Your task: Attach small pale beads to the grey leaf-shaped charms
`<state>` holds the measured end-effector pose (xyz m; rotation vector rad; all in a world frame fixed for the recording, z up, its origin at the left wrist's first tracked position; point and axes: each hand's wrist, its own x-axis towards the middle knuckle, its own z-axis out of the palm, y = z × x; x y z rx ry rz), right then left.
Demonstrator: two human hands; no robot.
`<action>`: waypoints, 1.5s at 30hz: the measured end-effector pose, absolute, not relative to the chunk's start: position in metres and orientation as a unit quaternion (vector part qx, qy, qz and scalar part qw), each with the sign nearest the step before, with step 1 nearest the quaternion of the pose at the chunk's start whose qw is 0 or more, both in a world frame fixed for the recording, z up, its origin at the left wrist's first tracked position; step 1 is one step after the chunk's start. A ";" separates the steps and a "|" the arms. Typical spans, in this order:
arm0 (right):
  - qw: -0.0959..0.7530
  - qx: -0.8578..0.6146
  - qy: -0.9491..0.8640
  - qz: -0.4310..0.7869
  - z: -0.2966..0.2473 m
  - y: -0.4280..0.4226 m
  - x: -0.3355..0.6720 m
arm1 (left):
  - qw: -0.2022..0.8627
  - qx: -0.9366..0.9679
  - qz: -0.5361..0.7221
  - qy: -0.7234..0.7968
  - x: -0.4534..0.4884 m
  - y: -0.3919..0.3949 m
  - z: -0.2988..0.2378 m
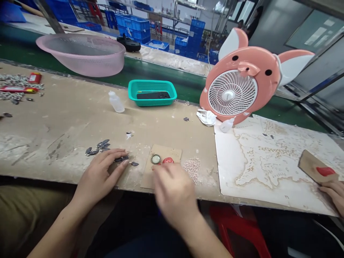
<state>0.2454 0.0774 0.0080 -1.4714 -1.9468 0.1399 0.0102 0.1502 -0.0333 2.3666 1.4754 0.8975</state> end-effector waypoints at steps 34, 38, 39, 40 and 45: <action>0.553 -0.608 -0.533 0.202 -0.005 0.032 0.313 | 0.460 0.710 0.394 0.359 0.126 0.079 0.020; 0.552 -0.566 -0.590 0.163 0.004 0.024 0.301 | 0.632 0.595 0.333 0.368 0.137 0.074 0.027; 0.545 -0.559 -0.605 0.151 0.005 0.024 0.300 | 0.656 0.571 0.328 0.370 0.138 0.074 0.027; 0.540 -0.552 -0.620 0.140 0.005 0.024 0.298 | 0.672 0.553 0.324 0.371 0.138 0.074 0.027; 0.521 -0.519 -0.670 0.101 0.006 0.028 0.292 | 0.666 0.553 0.326 0.380 0.133 0.076 0.027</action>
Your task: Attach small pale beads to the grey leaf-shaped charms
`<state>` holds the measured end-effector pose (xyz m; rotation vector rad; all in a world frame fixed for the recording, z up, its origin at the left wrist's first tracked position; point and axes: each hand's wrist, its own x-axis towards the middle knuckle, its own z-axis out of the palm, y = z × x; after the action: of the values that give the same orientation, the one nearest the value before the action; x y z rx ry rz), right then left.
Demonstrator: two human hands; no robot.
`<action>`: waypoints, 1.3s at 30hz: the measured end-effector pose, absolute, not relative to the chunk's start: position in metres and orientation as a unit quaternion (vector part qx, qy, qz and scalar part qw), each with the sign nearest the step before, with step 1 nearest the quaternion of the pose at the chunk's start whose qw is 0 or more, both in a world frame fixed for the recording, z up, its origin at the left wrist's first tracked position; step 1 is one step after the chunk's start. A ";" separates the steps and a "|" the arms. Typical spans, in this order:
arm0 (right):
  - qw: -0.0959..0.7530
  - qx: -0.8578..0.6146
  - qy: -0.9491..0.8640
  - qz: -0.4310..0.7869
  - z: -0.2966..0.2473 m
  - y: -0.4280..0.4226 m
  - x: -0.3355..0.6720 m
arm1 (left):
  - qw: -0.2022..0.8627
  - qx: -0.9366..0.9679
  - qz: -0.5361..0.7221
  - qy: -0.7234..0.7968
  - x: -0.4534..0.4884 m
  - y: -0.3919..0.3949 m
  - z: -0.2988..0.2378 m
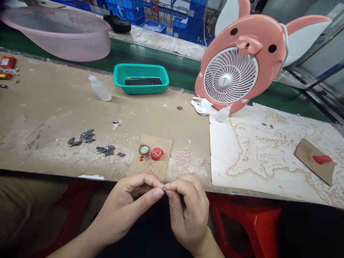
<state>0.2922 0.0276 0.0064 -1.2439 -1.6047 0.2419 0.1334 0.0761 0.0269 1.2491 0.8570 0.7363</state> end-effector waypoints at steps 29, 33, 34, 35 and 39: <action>0.432 -0.578 -0.526 0.451 0.011 0.045 0.269 | 0.112 0.847 0.425 0.299 0.070 0.102 -0.015; 0.442 -0.577 -0.525 0.442 0.013 0.054 0.271 | 0.170 0.789 0.455 0.377 0.059 0.107 -0.011; 0.443 -0.574 -0.529 0.441 0.015 0.055 0.271 | 0.220 0.769 0.451 0.396 0.059 0.107 -0.007; 0.441 -0.571 -0.537 0.437 0.016 0.055 0.270 | 0.283 0.747 0.438 0.411 0.062 0.106 -0.002; 0.424 -0.553 -0.595 0.399 0.021 0.052 0.265 | 0.551 0.644 0.345 0.403 0.078 0.101 0.013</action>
<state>0.2650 0.0521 0.0210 -1.3845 -1.4892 0.9978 0.0784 0.1011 0.0129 1.5234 0.9547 0.8174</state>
